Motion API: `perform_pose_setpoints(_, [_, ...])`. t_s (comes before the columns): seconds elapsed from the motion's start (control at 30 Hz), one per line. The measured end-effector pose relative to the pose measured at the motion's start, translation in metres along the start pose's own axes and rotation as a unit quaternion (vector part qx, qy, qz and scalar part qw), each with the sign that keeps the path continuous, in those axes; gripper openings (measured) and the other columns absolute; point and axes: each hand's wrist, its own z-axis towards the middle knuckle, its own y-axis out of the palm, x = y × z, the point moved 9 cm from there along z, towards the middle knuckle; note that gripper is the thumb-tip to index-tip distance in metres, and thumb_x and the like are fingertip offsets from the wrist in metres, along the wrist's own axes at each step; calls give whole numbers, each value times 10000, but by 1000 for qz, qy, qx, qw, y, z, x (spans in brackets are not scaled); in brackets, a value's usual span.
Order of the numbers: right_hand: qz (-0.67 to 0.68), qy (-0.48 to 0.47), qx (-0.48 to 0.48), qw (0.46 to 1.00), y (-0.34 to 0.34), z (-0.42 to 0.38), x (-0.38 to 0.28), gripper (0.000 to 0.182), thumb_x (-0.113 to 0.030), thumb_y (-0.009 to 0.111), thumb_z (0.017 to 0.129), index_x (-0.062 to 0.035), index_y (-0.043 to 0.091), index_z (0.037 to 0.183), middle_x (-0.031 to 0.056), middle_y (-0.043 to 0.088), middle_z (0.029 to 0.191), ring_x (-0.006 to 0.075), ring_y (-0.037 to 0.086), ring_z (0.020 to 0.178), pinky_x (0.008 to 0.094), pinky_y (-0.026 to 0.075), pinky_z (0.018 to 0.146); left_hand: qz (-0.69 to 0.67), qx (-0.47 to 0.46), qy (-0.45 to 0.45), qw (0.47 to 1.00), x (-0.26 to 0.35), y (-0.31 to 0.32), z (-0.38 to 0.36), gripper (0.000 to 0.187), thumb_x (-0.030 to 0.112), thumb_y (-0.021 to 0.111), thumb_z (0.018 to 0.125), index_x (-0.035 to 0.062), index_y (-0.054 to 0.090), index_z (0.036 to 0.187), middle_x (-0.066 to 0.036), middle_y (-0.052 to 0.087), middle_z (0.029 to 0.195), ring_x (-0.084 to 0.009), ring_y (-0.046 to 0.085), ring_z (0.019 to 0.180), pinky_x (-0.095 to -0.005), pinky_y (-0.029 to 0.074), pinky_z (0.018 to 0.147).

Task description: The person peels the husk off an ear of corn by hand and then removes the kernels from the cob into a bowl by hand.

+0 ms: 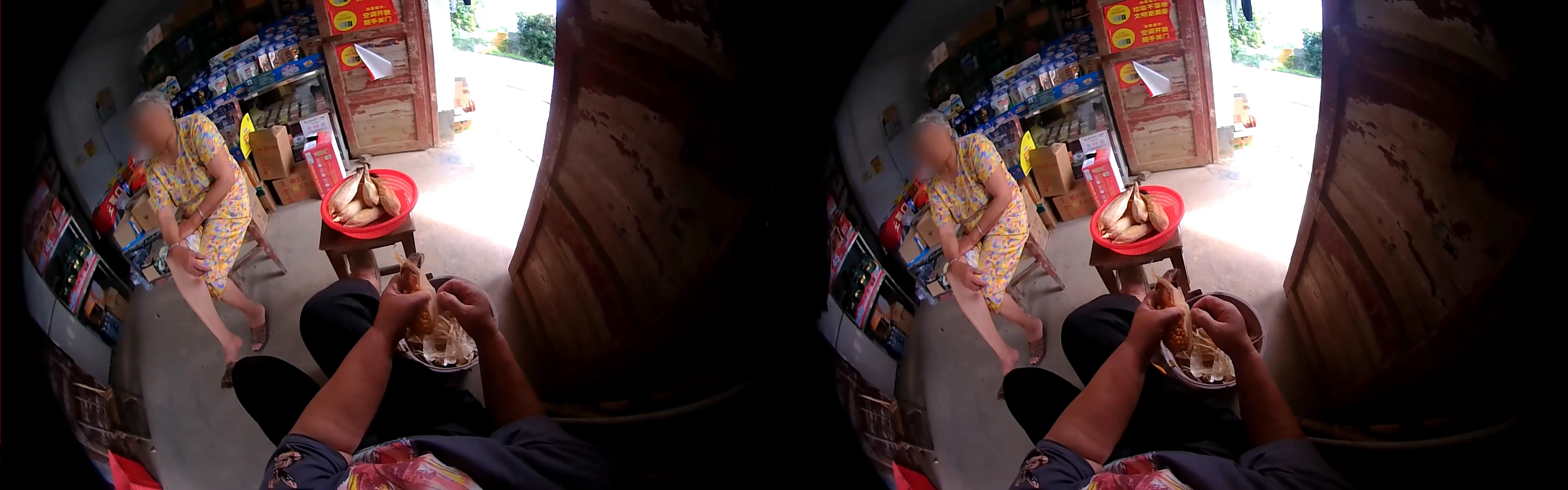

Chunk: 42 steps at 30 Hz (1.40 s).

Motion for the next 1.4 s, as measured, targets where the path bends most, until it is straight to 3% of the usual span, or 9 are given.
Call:
perform_pose_setpoints(0.23, [-179, -21, 16, 984, -6, 6, 20, 102, -101, 634, 842, -7, 626, 880, 27, 602, 752, 81, 555, 722, 242, 454, 651, 68, -39, 61, 995, 0, 7, 0, 271, -26, 671, 774, 49, 581, 1018, -9, 628, 911, -98, 600, 805, -245, 497, 756])
perform_pose_setpoints(0.37, [-94, -92, 52, 990, 1, 5, 20, 88, -74, 614, 843, -19, 579, 783, -4, 558, 701, 79, 509, 659, 278, 426, 581, 25, -66, 73, 995, 3, 14, -4, 252, -62, 642, 796, 38, 590, 1021, -2, 636, 946, -80, 600, 842, -232, 487, 765])
perform_pose_setpoints(0.43, [-339, -132, 111, 925, -7, 2, 22, 95, -76, 635, 791, -28, 563, 751, 69, 562, 673, 149, 527, 616, 317, 435, 573, 37, -67, 76, 994, 7, 17, -9, 251, -75, 628, 802, 35, 593, 1025, -2, 640, 958, -77, 602, 852, -232, 488, 763])
perform_pose_setpoints(0.57, [-318, 42, 80, 944, -28, -2, 119, 131, -142, 644, 756, -27, 582, 746, 134, 608, 721, 268, 581, 653, 325, 479, 625, 26, -36, 86, 995, 18, 19, -11, 248, -81, 618, 807, 40, 598, 1022, 7, 636, 932, -81, 600, 824, -236, 492, 733])
perform_pose_setpoints(0.83, [-509, 273, 49, 815, -104, -57, 246, 233, -285, 615, 786, -142, 717, 939, 107, 699, 961, 302, 661, 918, 405, 521, 821, -122, 45, 32, 991, 25, 3, -17, 168, -29, 634, 768, 80, 587, 886, -2, 615, 785, -117, 591, 684, -262, 491, 644])
perform_pose_setpoints(0.97, [-323, 174, 143, 919, -104, -21, 192, 215, -251, 666, 859, -95, 708, 1001, 69, 708, 822, 146, 652, 696, 287, 526, 661, -150, 69, 9, 986, -1, -15, 1, 177, -53, 594, 753, 64, 606, 885, -32, 617, 760, -152, 613, 669, -285, 517, 663])
perform_pose_setpoints(1.07, [60, 107, 1, 992, -30, 2, 90, 270, -232, 607, 959, -5, 645, 1099, 24, 671, 940, 104, 606, 871, 253, 485, 811, -128, 67, 3, 989, 3, -11, -2, 178, -62, 592, 749, 57, 609, 881, -44, 618, 766, -164, 622, 680, -294, 526, 672])
perform_pose_setpoints(1.23, [55, -1, -73, 996, 23, 4, 32, 201, -155, 622, 947, -7, 643, 1082, 24, 662, 930, 92, 597, 879, 244, 480, 808, -124, 74, -9, 989, 9, -9, -6, 172, -59, 593, 757, 55, 606, 885, -52, 619, 773, -171, 621, 676, -301, 529, 677])
perform_pose_setpoints(1.4, [28, 108, 40, 993, -31, 5, 91, 184, -194, 634, 920, -15, 671, 945, 12, 645, 753, 123, 610, 696, 258, 495, 683, -156, 95, 7, 983, 6, -30, 3, 224, -13, 608, 767, 41, 527, 968, -90, 592, 776, -222, 631, 704, -332, 534, 706])
